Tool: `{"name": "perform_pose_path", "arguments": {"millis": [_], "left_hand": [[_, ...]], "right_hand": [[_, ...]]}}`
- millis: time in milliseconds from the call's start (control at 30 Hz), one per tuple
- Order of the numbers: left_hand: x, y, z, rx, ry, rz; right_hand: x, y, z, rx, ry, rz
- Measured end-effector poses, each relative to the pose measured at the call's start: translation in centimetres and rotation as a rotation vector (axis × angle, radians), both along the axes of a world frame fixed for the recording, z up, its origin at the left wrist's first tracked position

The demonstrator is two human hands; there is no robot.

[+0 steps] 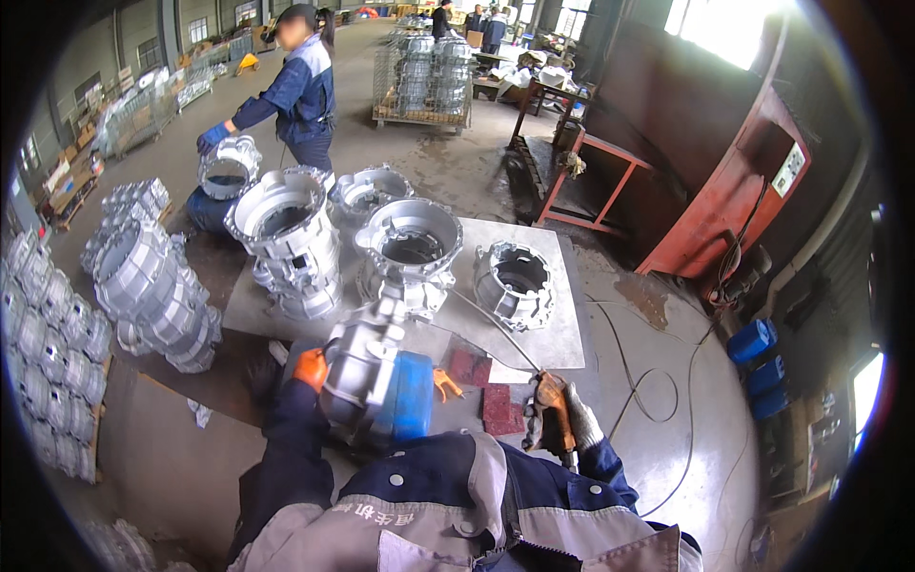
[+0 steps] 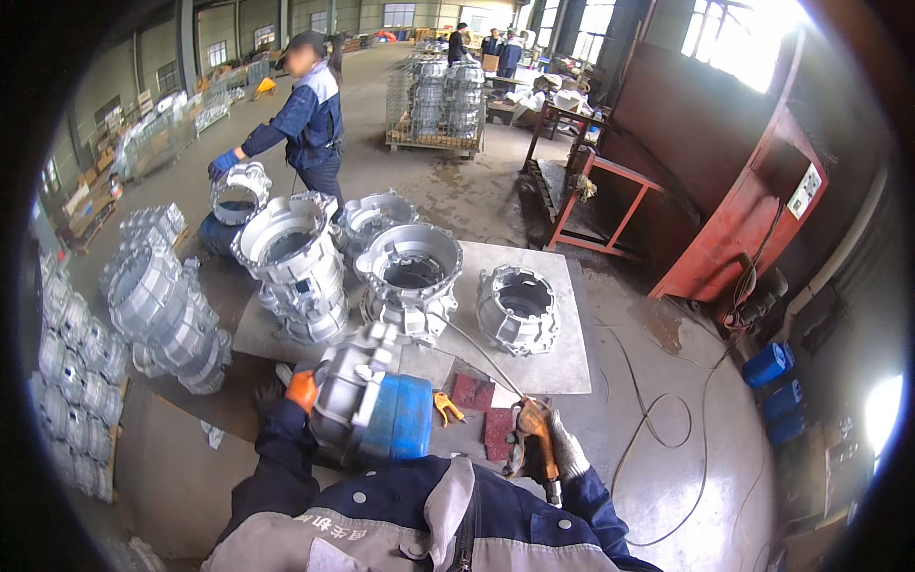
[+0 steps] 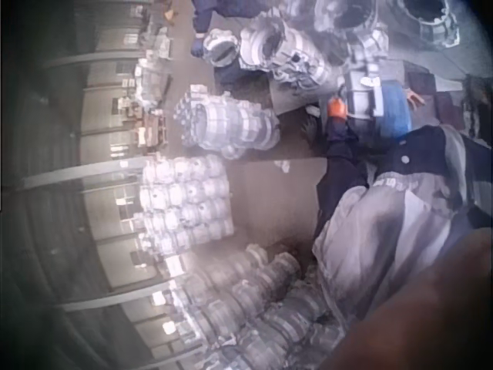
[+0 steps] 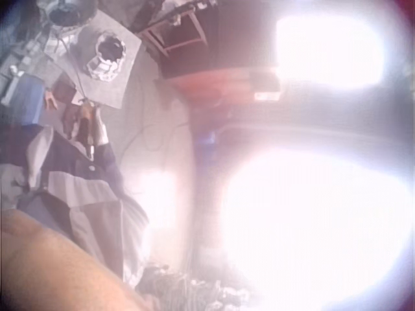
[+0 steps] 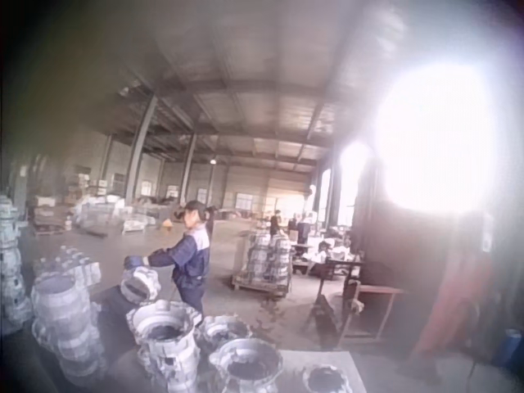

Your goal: The person repeatedly picks up metal housings, sprays their inner surfaces with a handheld spray gun, and places them back on the table. The person also moves a blue container and stacks finished parts on a nearby pile.

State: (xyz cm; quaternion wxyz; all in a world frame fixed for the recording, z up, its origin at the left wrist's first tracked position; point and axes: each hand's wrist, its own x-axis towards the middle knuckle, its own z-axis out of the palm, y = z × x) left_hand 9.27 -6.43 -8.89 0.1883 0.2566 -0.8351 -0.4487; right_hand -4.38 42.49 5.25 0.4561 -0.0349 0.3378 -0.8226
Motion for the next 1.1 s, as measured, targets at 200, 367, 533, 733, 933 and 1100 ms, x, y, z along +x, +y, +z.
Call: {"name": "perform_pose_path", "arguments": {"millis": [200,367,533,733,933,1100], "left_hand": [[4.7,-3.7,-4.7,-0.377,-0.389,0.17],[4.9,-4.3,-4.5,-0.393,-0.39,0.178],[4.8,-6.2,-5.1,-0.402,-0.38,0.148],[4.3,-6.1,-2.8,-0.527,-0.257,-0.033],[1.4,-1.5,3.6,-0.426,0.096,0.337],[0.4,-1.9,4.4,-0.463,0.232,0.029]], "right_hand": [[0.7,-1.9,-3.4,0.476,-0.046,-0.061],[-0.1,-4.8,-4.9,0.236,0.01,-0.036],[-0.3,-6.4,-6.0,0.221,-0.05,-0.05],[0.8,-7.2,-6.4,-0.059,-0.095,0.033],[2.4,-9.2,-4.7,0.03,-0.133,-0.114],[2.3,-8.6,-2.9,-0.153,-0.299,0.17]]}}
